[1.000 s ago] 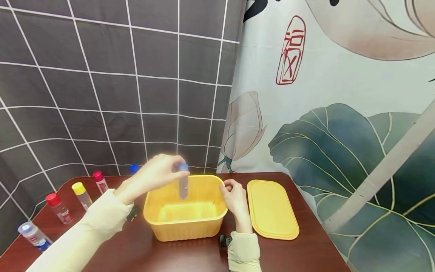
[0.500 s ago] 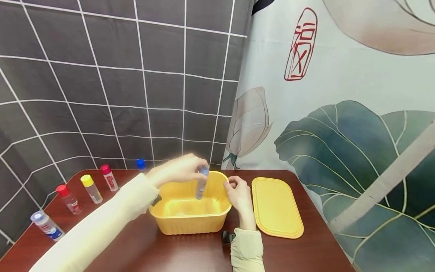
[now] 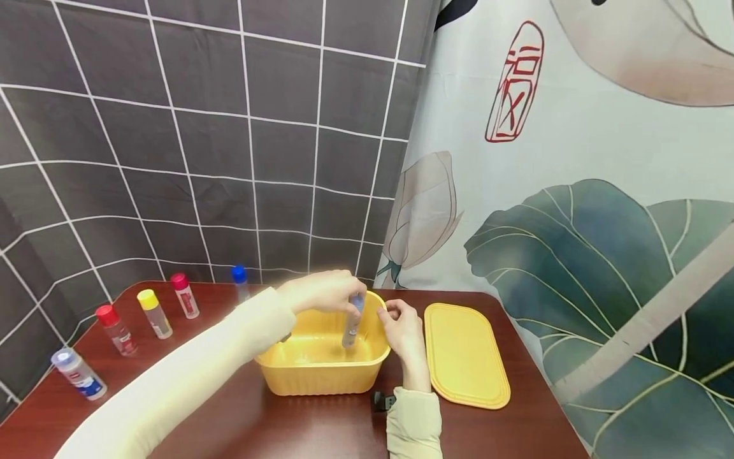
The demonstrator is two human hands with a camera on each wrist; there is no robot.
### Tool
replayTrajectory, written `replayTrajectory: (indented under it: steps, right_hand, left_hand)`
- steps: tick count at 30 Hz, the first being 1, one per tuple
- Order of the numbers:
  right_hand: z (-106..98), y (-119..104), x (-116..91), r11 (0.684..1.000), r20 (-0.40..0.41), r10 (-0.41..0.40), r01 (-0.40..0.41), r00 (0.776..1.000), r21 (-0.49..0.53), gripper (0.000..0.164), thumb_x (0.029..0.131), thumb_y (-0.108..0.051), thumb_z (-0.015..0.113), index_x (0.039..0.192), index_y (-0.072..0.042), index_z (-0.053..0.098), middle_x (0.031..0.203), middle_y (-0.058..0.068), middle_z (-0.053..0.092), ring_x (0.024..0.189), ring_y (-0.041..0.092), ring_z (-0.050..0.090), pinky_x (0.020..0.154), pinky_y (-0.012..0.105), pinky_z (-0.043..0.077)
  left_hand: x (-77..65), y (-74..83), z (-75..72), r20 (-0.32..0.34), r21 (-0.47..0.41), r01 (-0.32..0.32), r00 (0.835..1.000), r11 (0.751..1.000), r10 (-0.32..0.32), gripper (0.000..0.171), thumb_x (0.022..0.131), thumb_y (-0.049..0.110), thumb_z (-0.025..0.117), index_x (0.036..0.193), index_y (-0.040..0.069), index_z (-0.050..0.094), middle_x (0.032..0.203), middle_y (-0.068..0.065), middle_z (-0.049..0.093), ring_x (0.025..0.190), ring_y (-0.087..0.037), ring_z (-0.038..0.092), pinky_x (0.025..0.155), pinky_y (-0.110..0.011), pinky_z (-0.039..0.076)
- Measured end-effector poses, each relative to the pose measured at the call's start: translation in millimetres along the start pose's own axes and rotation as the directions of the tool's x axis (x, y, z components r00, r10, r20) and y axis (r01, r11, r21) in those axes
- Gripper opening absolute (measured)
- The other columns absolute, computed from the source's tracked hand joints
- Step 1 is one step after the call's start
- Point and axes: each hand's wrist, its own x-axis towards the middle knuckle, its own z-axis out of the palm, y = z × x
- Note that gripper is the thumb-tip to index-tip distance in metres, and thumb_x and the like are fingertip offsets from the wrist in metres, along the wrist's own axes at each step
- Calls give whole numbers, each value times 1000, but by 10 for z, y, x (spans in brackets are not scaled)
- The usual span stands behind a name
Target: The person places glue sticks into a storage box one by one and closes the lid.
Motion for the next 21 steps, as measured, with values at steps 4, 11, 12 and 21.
replayTrajectory:
  steps: [4, 11, 12, 21]
  right_hand:
    - [-8, -14, 4, 1000, -4, 3, -3, 1000, -4, 18, 93, -14, 67, 104, 0, 67, 80, 8, 61, 72, 20, 56, 61, 28, 47]
    - [-3, -30, 8, 1000, -2, -7, 7, 1000, -21, 17, 92, -14, 68, 102, 0, 67, 78, 9, 62, 69, 19, 55, 59, 28, 45]
    - [-1, -32, 10, 1000, -3, -13, 13, 1000, -22, 17, 92, -14, 68, 101, 0, 68, 78, 10, 62, 69, 19, 55, 59, 28, 45]
    - [-13, -15, -5, 998, -15, -31, 30, 999, -55, 15, 91, -15, 69, 98, -2, 69, 72, 5, 58, 67, 18, 52, 59, 29, 43]
  left_hand:
    - [80, 32, 34, 34, 19, 10, 999, 1000, -11, 20, 86, 30, 76, 99, 17, 68, 87, 8, 57, 84, -13, 52, 73, -26, 45]
    - [201, 92, 130, 61, 51, -31, 998, 998, 27, 20, 84, 24, 77, 100, 17, 70, 82, 8, 58, 78, -12, 53, 68, -24, 44]
    - [211, 100, 139, 63, 55, -36, 997, 998, 32, 21, 85, 23, 77, 104, 16, 70, 83, 8, 59, 78, -12, 54, 69, -24, 44]
    - [268, 115, 225, 87, 58, -37, 996, 998, 32, 26, 87, 24, 76, 112, 22, 69, 88, 9, 60, 82, -12, 55, 75, -25, 46]
